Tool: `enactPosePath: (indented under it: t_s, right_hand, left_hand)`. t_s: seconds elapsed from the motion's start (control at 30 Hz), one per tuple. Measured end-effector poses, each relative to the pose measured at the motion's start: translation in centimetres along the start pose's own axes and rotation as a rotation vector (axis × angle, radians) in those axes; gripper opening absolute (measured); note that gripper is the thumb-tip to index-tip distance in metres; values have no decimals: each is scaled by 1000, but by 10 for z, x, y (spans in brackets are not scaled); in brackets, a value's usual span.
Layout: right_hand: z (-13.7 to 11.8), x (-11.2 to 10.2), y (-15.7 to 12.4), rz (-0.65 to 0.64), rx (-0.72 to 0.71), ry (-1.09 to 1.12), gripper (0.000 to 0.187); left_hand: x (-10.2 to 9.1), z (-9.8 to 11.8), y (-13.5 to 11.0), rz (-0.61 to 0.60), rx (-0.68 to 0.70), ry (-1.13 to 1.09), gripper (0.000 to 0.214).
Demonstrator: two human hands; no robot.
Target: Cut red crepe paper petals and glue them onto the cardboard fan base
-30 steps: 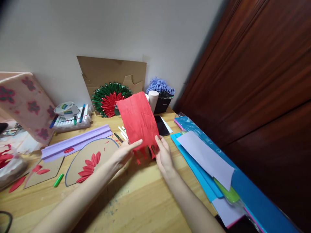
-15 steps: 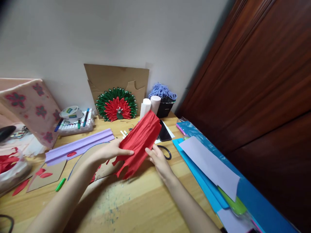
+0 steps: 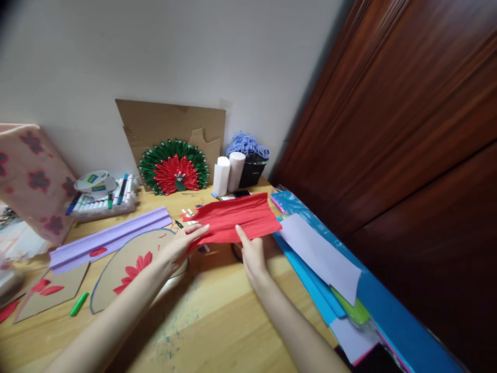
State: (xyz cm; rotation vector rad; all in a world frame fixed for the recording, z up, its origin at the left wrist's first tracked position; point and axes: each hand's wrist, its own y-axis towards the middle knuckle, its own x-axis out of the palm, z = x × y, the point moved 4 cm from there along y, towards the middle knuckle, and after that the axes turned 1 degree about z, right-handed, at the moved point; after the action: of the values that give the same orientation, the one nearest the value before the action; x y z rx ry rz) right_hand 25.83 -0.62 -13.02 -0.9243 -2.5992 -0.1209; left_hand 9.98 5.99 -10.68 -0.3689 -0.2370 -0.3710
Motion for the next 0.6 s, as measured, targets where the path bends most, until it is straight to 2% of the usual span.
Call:
enactPosePath:
  t_s: [0.13, 0.23, 0.27, 0.33, 0.4, 0.47, 0.6]
  right_hand:
    - [-8, -1, 3, -125, -51, -245, 32]
    - [-16, -9, 10, -365, -58, -616, 32]
    - [-19, -14, 13, -407, -78, -760, 34]
    - [-20, -27, 20, -391, -126, -1099, 31]
    - [-16, -34, 24, -363, -150, -1314, 27]
    - [-8, -34, 26, -335, -161, -1369, 23]
    - [5, -26, 26, -274, -160, -1327, 16]
  left_hand:
    - [-12, 0, 7, 113, 145, 304, 47]
    - [-25, 17, 10, 243, 359, 471, 41]
    - [-28, 24, 9, 280, 434, 500, 37]
    - [-34, 37, 7, 335, 537, 523, 31]
    - [-40, 48, 4, 377, 584, 517, 29]
    - [-45, 55, 1, 409, 598, 495, 27]
    - [-53, 62, -1, 418, 629, 449, 26]
